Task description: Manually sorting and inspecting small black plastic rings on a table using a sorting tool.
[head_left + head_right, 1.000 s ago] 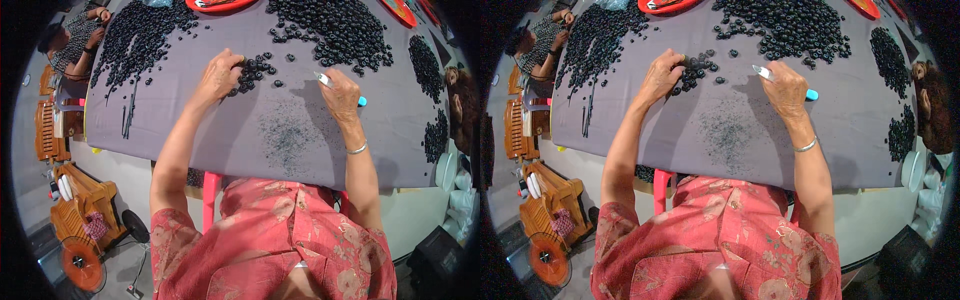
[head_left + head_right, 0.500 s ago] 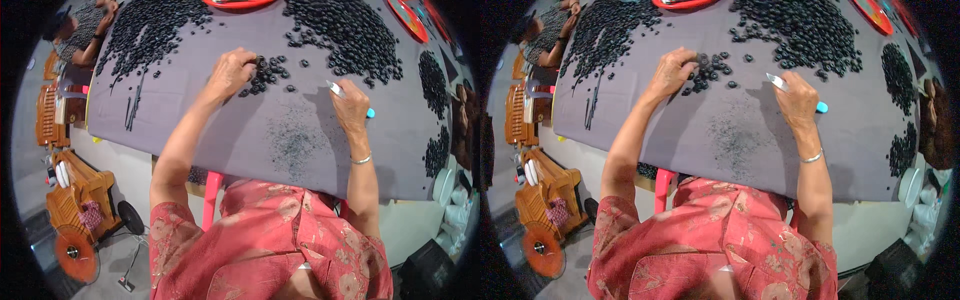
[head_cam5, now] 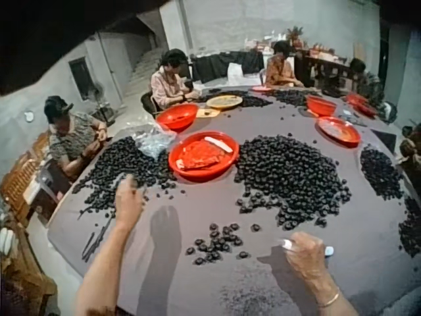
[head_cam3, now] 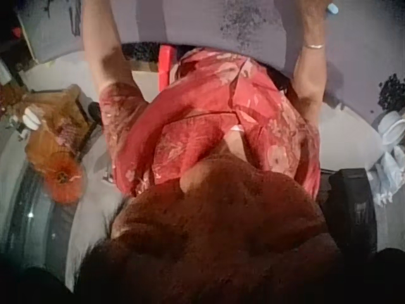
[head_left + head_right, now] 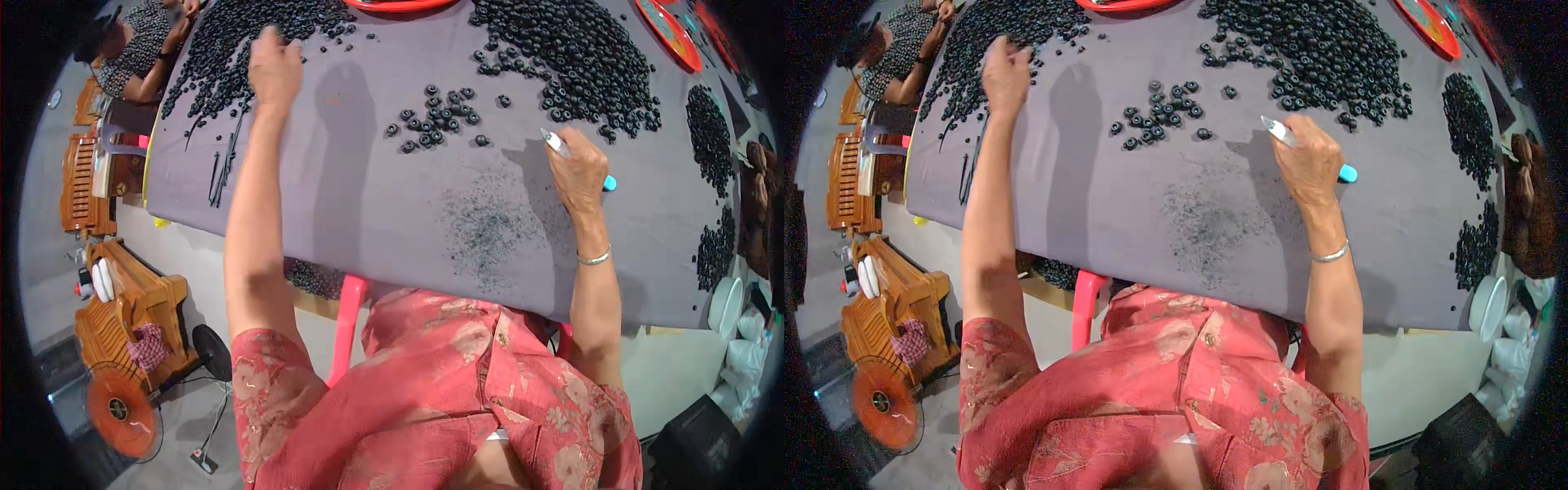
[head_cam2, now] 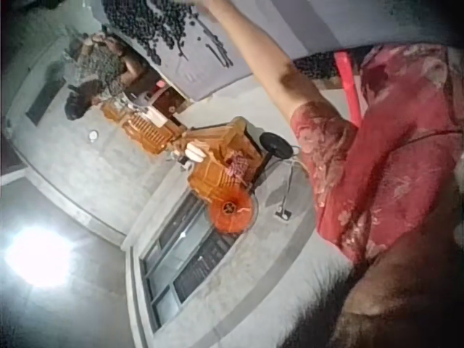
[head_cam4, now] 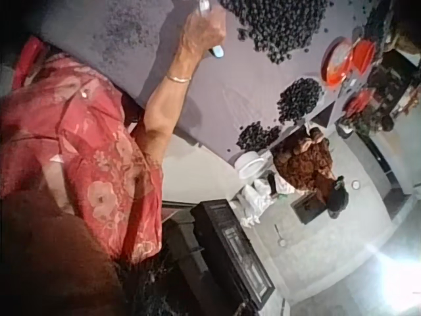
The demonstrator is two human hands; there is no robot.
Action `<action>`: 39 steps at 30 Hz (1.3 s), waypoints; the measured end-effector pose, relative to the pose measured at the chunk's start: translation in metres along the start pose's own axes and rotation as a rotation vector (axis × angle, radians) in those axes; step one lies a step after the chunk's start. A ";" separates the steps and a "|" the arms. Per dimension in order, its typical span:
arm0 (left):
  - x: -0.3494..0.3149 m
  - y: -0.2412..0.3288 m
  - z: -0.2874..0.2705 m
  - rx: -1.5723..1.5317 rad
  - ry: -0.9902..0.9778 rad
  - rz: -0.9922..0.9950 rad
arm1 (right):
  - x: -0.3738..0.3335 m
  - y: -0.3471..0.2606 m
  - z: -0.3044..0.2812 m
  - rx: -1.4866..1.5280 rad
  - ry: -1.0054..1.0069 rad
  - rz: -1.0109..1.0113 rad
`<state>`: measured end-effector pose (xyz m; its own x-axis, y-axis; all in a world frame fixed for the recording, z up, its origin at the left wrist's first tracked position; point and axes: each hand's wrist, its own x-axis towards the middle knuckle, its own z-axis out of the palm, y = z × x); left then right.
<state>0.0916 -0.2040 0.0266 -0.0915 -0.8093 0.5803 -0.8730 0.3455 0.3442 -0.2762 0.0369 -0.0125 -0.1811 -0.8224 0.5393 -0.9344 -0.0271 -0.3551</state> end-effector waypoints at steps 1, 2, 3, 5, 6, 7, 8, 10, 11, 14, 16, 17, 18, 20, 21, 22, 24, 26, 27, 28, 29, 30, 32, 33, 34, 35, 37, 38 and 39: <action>-0.003 0.002 -0.001 -0.048 0.124 0.038 | 0.000 0.001 0.000 -0.006 -0.002 0.007; -0.008 0.002 -0.001 -0.052 0.047 0.060 | 0.001 0.000 -0.001 0.001 -0.008 0.003; -0.014 0.001 -0.001 -0.055 -0.028 0.080 | 0.001 -0.001 -0.001 0.009 -0.014 -0.003; -0.036 0.018 0.002 -0.111 -0.190 0.016 | 0.001 0.002 0.001 -0.003 -0.014 0.005; -0.050 0.034 -0.002 -0.162 -0.346 -0.050 | 0.000 0.003 0.001 -0.011 -0.012 0.009; -0.065 0.042 -0.005 -0.325 -0.431 -0.122 | 0.000 0.002 0.000 -0.009 -0.014 0.009; -0.079 0.050 -0.007 -0.489 -0.516 -0.194 | 0.000 0.001 -0.001 -0.020 -0.008 0.002; -0.106 0.078 -0.016 -0.576 -0.531 -0.164 | -0.002 0.004 -0.002 -0.036 -0.002 0.000; -0.115 0.086 -0.021 -0.656 -0.537 -0.137 | -0.002 0.003 -0.002 -0.024 0.000 -0.009; -0.131 0.091 -0.023 -0.400 -0.449 0.135 | -0.001 0.003 -0.001 0.001 0.012 -0.028; -0.131 0.094 -0.023 -0.344 -0.470 0.164 | -0.002 0.003 -0.001 0.014 0.024 -0.037; -0.129 0.095 -0.023 -0.292 -0.491 0.190 | -0.002 0.003 -0.002 0.015 0.028 -0.041; -0.129 0.094 -0.021 -0.292 -0.487 0.198 | -0.002 0.002 -0.003 0.016 0.032 -0.045; -0.132 0.090 -0.017 -0.231 -0.415 0.213 | -0.002 -0.001 -0.002 0.014 0.033 -0.054; -0.134 0.087 -0.014 -0.228 -0.407 0.220 | -0.001 -0.004 -0.001 0.014 0.023 -0.065; -0.136 0.084 -0.011 -0.373 -0.396 0.120 | 0.000 -0.006 -0.001 0.016 0.033 -0.068; -0.138 0.100 -0.012 -0.535 -0.400 0.028 | -0.004 -0.007 -0.002 0.005 0.067 -0.113; -0.144 0.135 -0.028 -1.119 -0.604 -0.454 | -0.008 -0.011 -0.007 0.134 0.095 -0.181; -0.151 0.144 -0.030 -1.125 -0.605 -0.448 | -0.006 -0.015 -0.010 0.268 0.120 -0.259; -0.158 0.153 -0.032 -1.325 -0.674 -0.499 | -0.006 -0.022 -0.013 0.260 0.123 -0.260; -0.163 0.159 -0.033 -1.528 -0.743 -0.550 | -0.007 -0.034 -0.016 0.352 0.068 -0.298; -0.168 0.163 -0.031 -1.598 -0.784 -0.561 | -0.008 -0.044 -0.019 0.443 0.010 -0.334; -0.176 0.175 -0.032 -1.655 -0.766 -0.554 | -0.010 -0.062 -0.028 0.472 -0.062 -0.326; -0.178 0.181 -0.031 -1.701 -0.743 -0.551 | -0.010 -0.065 -0.031 0.513 -0.134 -0.317; -0.181 0.183 -0.027 -1.713 -0.741 -0.527 | -0.011 -0.066 -0.030 0.501 -0.138 -0.316; -0.181 0.187 -0.029 -1.721 -0.742 -0.527 | -0.011 -0.066 -0.027 0.527 -0.143 -0.347; -0.181 0.194 -0.035 -1.708 -0.816 -0.510 | -0.012 -0.063 -0.025 0.550 -0.153 -0.380; -0.183 0.193 -0.034 -1.711 -0.810 -0.515 | -0.012 -0.064 -0.024 0.597 -0.166 -0.391; -0.185 0.191 -0.032 -1.752 -0.821 -0.507 | -0.013 -0.064 -0.023 0.644 -0.179 -0.401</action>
<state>-0.0431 0.0276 0.0086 -0.6344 -0.7727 -0.0226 0.3986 -0.3520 0.8469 -0.2210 0.0624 0.0211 0.2365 -0.7575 0.6084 -0.5455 -0.6217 -0.5620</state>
